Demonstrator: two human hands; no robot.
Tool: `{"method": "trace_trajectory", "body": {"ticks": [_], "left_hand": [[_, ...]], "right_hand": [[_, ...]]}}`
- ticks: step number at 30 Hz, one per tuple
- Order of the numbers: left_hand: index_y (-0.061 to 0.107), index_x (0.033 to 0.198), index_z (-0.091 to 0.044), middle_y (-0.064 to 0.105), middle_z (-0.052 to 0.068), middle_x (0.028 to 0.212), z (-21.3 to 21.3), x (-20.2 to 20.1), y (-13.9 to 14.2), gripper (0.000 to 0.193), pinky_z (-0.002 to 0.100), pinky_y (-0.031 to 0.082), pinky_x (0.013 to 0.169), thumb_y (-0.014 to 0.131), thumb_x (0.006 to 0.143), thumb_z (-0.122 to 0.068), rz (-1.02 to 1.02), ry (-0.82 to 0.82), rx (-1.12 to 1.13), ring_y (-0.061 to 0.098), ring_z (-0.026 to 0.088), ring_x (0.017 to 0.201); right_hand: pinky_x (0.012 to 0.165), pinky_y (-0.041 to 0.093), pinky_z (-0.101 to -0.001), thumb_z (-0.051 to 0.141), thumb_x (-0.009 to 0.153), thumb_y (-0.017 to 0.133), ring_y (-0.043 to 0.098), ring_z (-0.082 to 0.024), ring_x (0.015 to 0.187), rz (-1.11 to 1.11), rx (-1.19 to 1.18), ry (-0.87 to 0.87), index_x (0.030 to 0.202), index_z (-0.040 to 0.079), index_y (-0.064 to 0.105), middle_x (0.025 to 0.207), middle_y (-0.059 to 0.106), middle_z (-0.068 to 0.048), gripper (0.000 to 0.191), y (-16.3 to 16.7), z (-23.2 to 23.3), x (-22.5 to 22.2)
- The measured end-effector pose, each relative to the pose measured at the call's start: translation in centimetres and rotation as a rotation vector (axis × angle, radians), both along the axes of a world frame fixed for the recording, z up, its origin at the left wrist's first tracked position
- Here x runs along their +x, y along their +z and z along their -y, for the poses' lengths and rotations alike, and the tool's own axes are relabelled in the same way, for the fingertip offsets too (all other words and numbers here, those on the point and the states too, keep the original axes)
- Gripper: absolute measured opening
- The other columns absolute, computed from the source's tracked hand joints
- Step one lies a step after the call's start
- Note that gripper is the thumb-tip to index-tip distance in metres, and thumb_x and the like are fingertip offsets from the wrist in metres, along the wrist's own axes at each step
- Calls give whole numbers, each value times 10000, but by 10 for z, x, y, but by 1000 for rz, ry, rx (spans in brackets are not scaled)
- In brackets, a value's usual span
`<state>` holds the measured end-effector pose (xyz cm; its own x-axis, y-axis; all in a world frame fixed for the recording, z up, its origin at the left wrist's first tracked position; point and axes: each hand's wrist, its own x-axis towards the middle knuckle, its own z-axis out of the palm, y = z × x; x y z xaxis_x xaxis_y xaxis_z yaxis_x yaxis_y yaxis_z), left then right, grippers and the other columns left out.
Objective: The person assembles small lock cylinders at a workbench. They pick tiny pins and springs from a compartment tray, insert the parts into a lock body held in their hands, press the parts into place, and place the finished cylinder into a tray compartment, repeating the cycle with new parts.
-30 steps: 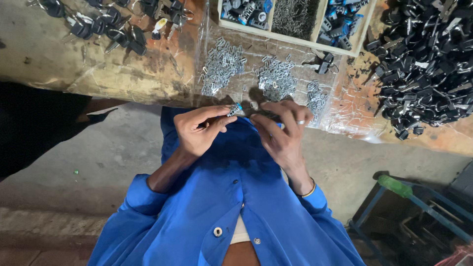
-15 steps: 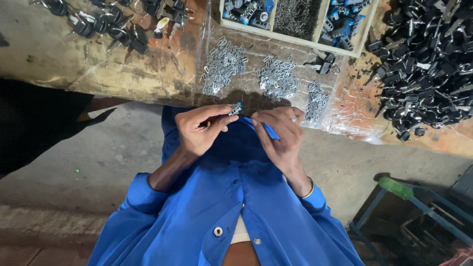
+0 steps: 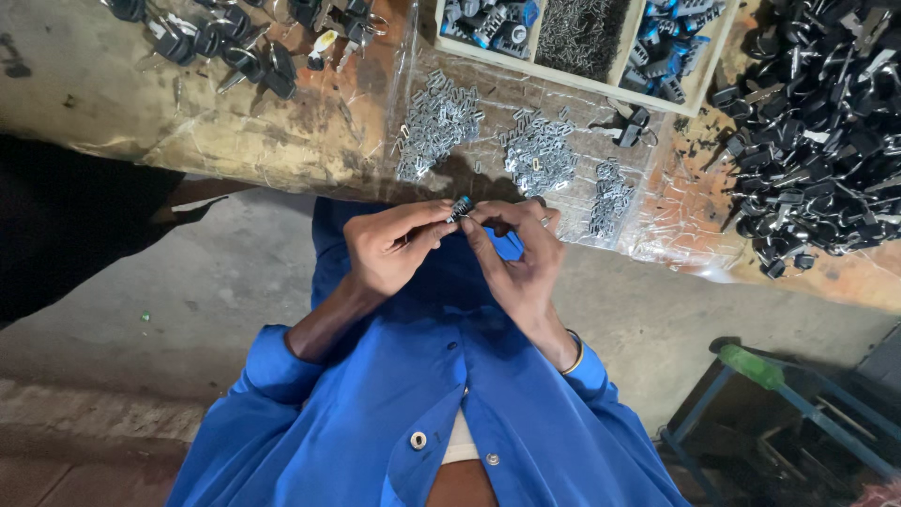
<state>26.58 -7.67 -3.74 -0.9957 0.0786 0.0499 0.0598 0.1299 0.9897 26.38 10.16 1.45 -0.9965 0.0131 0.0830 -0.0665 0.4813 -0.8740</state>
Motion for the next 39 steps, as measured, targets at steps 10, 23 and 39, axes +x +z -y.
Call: {"method": "trace_trajectory", "body": {"ticks": [10,23,39], "left_hand": [[737,1087,30,762,166,1109,18,-6,5,222,309,649,779,814,880,51,-267,-34,-140,788,237,942],[714,1120,70,750,185,1161,17,-2,-2,178,256,637,706,746,947,96,0,4,208,791,222,944],[735,1120,31,771,160,1112,-8,-1,2,224,267,643,691,801,905,33,-51,-55,39,785,175,832]], "right_hand": [[966,338,-360,177,901,887,608,-164,1019,-131,394,250,1161,185,779,1106,702,19,282,10,-3,-11],[1072,312,-472,135,850,895,573,-226,1161,-358,481,211,1040,177,782,1128,710,15,225,-1,-22,1],[951,505,-302,12,934,818,660,-142,982,-24,-160,-1,1418,-16,432,1023,762,-58,619,-5,-11,11]]}}
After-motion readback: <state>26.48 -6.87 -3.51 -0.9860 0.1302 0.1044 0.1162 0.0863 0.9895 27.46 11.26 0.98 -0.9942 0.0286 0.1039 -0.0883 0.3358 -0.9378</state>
